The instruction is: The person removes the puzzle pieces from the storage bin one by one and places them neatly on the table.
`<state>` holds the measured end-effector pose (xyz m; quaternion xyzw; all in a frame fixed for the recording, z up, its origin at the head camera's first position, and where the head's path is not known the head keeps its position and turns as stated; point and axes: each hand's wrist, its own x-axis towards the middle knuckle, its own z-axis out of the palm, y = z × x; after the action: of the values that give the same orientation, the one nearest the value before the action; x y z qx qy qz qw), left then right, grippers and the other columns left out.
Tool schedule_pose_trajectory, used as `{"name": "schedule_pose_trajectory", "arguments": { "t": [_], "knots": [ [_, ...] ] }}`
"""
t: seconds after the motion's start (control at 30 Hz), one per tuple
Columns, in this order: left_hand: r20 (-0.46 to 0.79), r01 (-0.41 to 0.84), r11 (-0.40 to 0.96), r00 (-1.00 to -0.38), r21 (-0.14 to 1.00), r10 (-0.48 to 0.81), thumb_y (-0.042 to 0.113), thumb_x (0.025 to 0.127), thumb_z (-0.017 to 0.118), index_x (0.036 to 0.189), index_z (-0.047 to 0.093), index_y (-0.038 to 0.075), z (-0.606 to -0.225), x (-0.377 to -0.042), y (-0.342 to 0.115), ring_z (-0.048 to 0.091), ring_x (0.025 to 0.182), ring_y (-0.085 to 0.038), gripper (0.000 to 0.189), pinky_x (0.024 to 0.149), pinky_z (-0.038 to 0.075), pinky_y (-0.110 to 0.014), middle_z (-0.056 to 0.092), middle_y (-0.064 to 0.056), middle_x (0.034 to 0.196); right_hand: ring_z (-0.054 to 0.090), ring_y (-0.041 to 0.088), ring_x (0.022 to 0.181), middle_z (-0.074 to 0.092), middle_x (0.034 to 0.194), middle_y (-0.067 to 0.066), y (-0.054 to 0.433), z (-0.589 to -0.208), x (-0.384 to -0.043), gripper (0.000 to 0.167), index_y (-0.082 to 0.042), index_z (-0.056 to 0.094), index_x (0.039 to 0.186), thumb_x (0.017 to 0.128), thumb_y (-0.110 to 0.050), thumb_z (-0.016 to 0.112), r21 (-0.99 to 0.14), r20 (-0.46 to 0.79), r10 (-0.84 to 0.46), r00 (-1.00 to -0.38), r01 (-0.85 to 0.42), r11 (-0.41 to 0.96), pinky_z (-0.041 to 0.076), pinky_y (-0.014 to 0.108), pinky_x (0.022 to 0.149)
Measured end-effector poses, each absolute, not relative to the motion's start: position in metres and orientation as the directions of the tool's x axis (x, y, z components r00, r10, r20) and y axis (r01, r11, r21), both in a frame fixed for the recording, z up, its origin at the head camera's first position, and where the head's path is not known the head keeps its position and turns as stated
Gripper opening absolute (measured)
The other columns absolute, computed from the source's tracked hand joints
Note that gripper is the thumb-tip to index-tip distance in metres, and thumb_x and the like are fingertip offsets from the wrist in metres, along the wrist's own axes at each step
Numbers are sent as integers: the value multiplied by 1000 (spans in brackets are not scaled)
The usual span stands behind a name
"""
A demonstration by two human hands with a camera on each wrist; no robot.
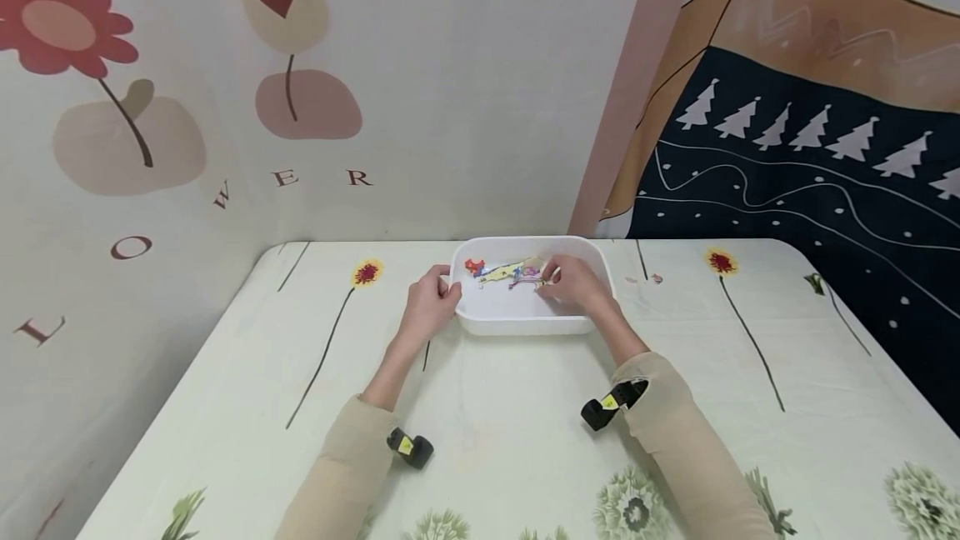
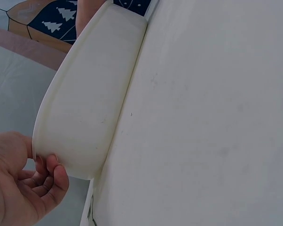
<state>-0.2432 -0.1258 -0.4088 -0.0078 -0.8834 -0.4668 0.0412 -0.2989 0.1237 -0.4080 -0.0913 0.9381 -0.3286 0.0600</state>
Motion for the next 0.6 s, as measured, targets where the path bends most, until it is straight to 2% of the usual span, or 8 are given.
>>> {"name": "schedule_pose_trajectory", "arguments": {
  "t": [0.23, 0.43, 0.6],
  "knots": [
    [88, 60, 561, -996, 826, -23, 12, 101, 58, 139, 52, -3, -409, -243, -126, 48, 65, -19, 41, 57, 39, -27, 52, -8, 78, 53, 26, 88, 60, 94, 12, 123, -407, -298, 25, 2, 63, 101, 89, -15, 76, -608, -82, -204, -975, -113, 786, 42, 35, 80],
    [90, 63, 558, -996, 827, -21, 12, 101, 58, 138, 53, -3, -409, -242, -126, 49, 64, -18, 41, 56, 39, -26, 52, -8, 78, 54, 27, 93, 61, 99, 14, 123, -406, -297, 26, 4, 62, 107, 88, -12, 72, -628, -108, -187, -976, -79, 774, 44, 36, 83],
    [95, 68, 558, -995, 827, -20, 12, 101, 58, 138, 53, -4, -409, -243, -126, 49, 64, -18, 41, 56, 39, -26, 51, -7, 78, 54, 28, 94, 60, 103, 16, 124, -404, -296, 33, 4, 60, 112, 90, -17, 72, -636, -107, -173, -979, -66, 769, 44, 37, 84]
  ]
}}
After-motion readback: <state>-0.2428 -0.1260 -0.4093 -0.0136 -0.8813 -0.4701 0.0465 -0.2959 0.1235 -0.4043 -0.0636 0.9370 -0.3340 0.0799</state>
